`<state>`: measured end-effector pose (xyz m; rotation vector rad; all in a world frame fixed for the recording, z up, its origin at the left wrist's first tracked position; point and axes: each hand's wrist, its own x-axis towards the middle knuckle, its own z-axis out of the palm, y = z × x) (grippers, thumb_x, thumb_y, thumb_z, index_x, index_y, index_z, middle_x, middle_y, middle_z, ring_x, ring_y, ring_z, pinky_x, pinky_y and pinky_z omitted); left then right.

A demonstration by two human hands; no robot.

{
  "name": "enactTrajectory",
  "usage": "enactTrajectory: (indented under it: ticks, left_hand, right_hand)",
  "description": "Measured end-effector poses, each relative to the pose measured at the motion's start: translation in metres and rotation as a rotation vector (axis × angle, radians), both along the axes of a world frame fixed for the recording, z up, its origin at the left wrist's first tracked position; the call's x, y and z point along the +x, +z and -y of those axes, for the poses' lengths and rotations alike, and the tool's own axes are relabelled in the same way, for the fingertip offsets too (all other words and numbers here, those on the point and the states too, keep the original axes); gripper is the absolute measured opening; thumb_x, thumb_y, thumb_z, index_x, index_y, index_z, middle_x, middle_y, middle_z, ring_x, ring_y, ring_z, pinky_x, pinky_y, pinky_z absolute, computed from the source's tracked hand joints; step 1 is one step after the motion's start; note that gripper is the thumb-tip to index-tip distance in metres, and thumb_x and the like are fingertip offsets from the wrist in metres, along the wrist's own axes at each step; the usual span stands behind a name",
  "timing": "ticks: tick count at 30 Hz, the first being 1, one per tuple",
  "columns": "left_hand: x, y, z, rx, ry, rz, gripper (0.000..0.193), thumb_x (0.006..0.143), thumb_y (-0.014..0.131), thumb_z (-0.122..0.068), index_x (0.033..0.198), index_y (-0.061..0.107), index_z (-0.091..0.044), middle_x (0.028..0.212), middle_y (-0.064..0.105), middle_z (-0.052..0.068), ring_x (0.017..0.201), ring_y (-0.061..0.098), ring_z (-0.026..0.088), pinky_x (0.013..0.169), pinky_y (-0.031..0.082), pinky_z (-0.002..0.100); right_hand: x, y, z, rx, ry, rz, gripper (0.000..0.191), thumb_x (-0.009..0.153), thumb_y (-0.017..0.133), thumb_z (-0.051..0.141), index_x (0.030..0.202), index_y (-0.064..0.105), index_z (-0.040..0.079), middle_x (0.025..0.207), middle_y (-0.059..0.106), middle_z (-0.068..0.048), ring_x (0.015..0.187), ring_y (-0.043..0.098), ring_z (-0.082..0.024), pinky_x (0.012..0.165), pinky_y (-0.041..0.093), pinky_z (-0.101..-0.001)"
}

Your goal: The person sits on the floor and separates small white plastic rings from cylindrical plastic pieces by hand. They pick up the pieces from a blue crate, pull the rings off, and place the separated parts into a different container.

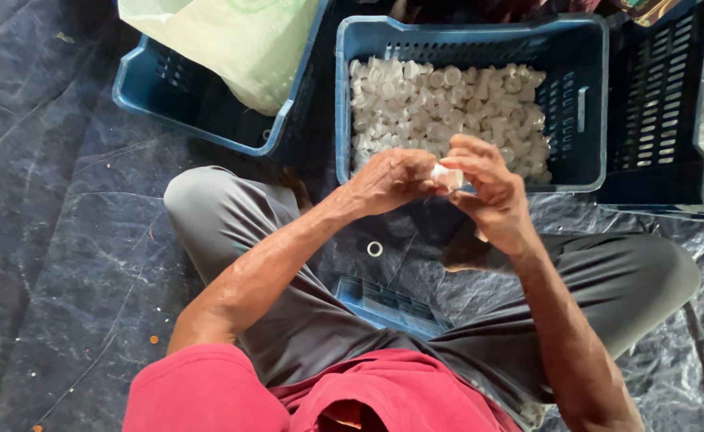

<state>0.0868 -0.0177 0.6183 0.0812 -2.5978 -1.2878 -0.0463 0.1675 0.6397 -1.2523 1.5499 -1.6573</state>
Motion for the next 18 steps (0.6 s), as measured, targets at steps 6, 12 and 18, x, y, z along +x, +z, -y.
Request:
enactTrajectory:
  ticks: [6,12,18]
  left_hand:
    - [0.002,0.01,-0.001,-0.256,0.11,-0.05,0.032,0.094,0.073,-0.035,0.092,0.062,-0.006,0.087,0.065,0.014,0.076,0.069,0.036,0.061,0.053,0.046]
    - [0.001,0.011,0.002,-0.293,0.147,-0.014,0.03,0.092,0.074,-0.034,0.091,0.062,-0.006,0.084,0.064,0.013,0.073,0.069,0.037,0.06,0.054,0.046]
    - [0.0,0.008,0.002,-0.324,0.121,-0.022,0.031,0.093,0.074,-0.032,0.09,0.061,-0.004,0.084,0.064,0.014,0.074,0.07,0.037,0.06,0.054,0.047]
  right_hand:
    - [-0.018,-0.026,0.011,0.505,-0.21,0.461,0.032,0.109,0.067,0.022,0.123,0.071,-0.006,0.097,0.066,-0.022,0.083,0.063,-0.033,0.07,0.049,-0.0383]
    - [-0.02,-0.018,0.012,0.261,-0.036,0.485,0.046,0.086,0.073,0.001,0.129,0.055,0.0,0.112,0.068,-0.008,0.1,0.068,-0.014,0.083,0.057,-0.0284]
    - [-0.025,-0.022,0.021,0.507,-0.086,0.666,0.042,0.11,0.056,0.032,0.126,0.063,-0.006,0.1,0.071,-0.02,0.079,0.067,-0.03,0.063,0.056,-0.0362]
